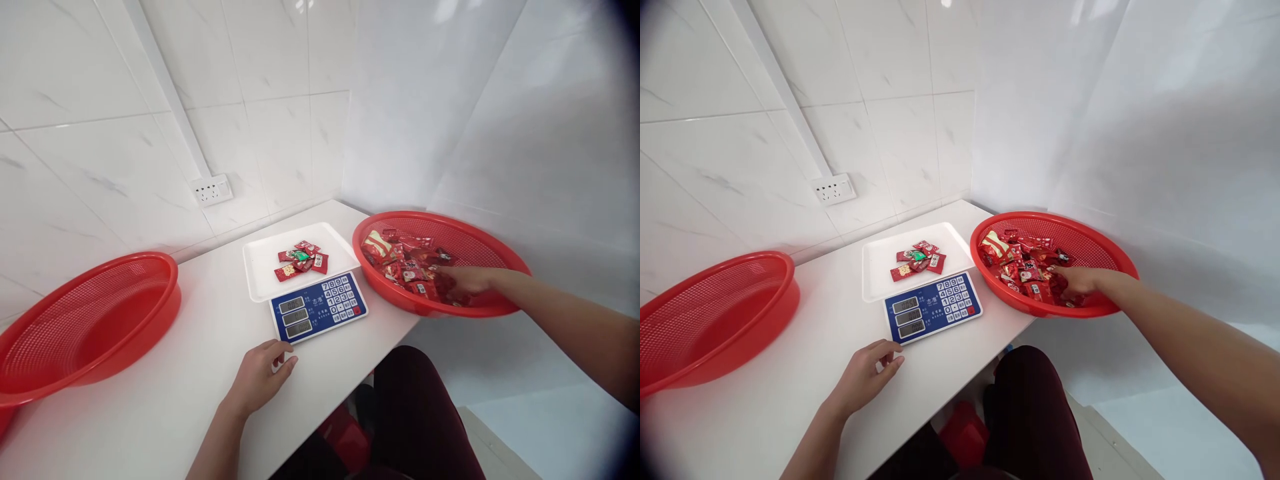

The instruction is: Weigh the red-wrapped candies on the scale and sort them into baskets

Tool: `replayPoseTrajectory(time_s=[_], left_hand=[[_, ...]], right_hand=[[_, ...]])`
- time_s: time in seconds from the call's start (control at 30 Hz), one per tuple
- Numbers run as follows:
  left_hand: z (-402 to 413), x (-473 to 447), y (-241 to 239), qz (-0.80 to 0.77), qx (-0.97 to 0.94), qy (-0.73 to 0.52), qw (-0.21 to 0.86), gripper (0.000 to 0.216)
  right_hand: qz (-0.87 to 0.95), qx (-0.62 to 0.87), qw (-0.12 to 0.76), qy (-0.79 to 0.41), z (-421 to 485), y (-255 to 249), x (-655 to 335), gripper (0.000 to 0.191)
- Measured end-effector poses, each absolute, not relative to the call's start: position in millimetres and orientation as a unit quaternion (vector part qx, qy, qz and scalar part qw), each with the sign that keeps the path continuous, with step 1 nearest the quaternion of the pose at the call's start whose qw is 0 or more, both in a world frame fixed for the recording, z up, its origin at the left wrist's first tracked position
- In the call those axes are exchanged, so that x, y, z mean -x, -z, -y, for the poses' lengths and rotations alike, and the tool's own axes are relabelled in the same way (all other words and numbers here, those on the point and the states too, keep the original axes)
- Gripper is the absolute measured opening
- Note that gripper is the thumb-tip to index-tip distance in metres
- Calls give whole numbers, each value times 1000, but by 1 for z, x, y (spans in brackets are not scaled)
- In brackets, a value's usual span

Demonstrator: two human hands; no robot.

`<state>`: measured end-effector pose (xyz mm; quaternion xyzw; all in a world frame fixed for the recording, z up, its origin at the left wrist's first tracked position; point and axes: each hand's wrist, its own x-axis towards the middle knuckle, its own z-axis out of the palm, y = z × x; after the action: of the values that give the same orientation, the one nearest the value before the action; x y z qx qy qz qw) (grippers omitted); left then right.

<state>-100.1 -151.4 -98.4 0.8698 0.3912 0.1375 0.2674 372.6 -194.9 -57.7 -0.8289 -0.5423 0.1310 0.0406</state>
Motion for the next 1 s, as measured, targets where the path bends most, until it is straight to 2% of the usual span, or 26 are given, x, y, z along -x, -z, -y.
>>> replayPoseTrajectory(time_s=[0.07, 0.13, 0.23, 0.3, 0.37, 0.5, 0.7, 1.0], left_hand=[[152, 100, 98, -390, -870, -136, 270, 28], [155, 97, 97, -386, -870, -134, 275, 29], [165, 87, 96, -366, -879, -132, 275, 35], [174, 77, 95, -343, -896, -122, 256, 40], [182, 66, 96, -314, -916, -102, 228, 42], [196, 46, 97, -274, -940, -77, 186, 39], [209, 22, 98, -257, -948, -60, 179, 37], [230, 9, 106, -238, -946, -88, 200, 31]], right_hand=[[539, 810, -29, -229, 196, 47, -370, 62], [528, 828, -49, -181, 200, 37, -365, 59], [503, 861, 20, -71, 216, 31, -346, 56], [513, 850, 99, -70, 233, 35, -328, 54], [533, 833, 138, -54, 250, 46, -312, 55], [613, 779, 130, 14, 269, 70, -298, 54], [645, 732, 160, 148, 269, 85, -304, 63], [621, 741, 184, 177, 272, 93, -309, 62]])
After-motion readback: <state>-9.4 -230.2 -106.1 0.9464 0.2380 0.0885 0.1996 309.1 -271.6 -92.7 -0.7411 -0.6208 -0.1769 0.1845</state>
